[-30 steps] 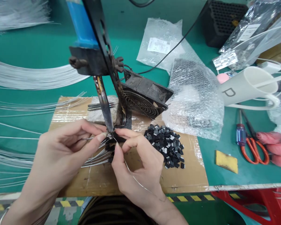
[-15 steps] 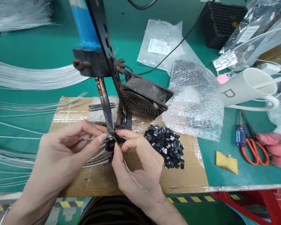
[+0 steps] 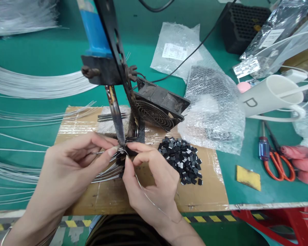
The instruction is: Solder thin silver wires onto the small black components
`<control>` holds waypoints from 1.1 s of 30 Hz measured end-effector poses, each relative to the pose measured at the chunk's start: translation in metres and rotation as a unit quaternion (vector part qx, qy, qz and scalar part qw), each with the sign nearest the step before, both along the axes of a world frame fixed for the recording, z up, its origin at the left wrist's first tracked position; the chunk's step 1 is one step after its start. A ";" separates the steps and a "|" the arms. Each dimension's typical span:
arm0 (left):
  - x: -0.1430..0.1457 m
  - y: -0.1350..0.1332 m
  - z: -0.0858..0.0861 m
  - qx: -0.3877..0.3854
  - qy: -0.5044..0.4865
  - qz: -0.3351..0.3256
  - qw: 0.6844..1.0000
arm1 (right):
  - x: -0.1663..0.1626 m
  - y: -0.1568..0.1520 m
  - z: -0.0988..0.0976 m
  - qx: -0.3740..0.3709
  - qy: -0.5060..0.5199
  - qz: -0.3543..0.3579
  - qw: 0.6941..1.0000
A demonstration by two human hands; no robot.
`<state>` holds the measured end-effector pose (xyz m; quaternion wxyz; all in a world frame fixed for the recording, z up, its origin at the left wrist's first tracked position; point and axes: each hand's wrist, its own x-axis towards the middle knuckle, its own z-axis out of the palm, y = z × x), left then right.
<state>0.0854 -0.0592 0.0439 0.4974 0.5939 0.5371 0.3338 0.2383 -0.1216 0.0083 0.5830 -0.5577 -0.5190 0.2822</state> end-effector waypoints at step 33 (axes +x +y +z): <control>0.001 -0.001 0.002 0.013 0.010 -0.003 1.000 | -0.002 0.000 0.000 0.032 -0.058 -0.011 0.998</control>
